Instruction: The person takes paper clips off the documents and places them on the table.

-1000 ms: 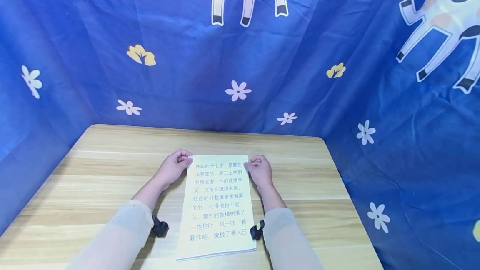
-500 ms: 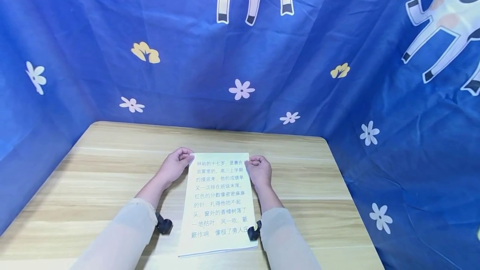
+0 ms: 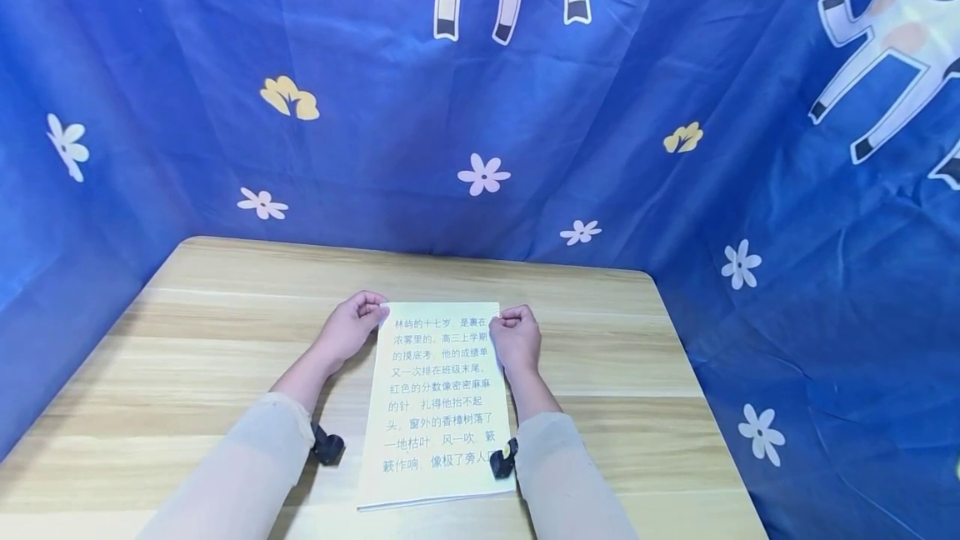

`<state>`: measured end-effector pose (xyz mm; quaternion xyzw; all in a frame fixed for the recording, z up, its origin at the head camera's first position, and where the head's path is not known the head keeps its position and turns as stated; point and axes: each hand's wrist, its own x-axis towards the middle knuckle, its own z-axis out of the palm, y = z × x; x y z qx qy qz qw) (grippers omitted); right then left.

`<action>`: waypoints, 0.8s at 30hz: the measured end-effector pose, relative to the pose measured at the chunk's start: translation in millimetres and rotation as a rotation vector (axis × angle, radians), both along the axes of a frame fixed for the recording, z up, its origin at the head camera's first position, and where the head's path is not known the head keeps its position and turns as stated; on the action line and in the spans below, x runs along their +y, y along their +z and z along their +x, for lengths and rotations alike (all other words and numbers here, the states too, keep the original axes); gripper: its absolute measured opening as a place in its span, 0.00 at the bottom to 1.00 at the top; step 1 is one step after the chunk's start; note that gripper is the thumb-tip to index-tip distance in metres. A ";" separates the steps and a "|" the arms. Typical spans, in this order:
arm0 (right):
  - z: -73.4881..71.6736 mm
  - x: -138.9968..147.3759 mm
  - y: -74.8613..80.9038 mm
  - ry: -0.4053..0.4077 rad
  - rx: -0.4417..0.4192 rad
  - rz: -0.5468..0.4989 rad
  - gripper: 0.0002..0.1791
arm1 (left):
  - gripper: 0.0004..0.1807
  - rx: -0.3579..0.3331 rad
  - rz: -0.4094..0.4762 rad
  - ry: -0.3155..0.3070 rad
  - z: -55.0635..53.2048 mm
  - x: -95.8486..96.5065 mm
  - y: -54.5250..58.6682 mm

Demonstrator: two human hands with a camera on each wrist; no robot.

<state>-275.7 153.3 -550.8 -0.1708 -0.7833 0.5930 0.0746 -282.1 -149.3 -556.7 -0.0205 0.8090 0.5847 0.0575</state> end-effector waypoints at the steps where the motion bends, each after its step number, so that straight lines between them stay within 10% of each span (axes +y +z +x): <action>1: -0.3 0.1 -0.1 -0.001 0.001 0.004 0.09 | 0.14 0.000 0.000 0.001 -0.2 0.2 0.0; 24: -1.5 11.0 -0.8 -0.028 0.030 -0.181 0.08 | 0.14 -0.003 -0.013 0.004 1.3 1.2 1.9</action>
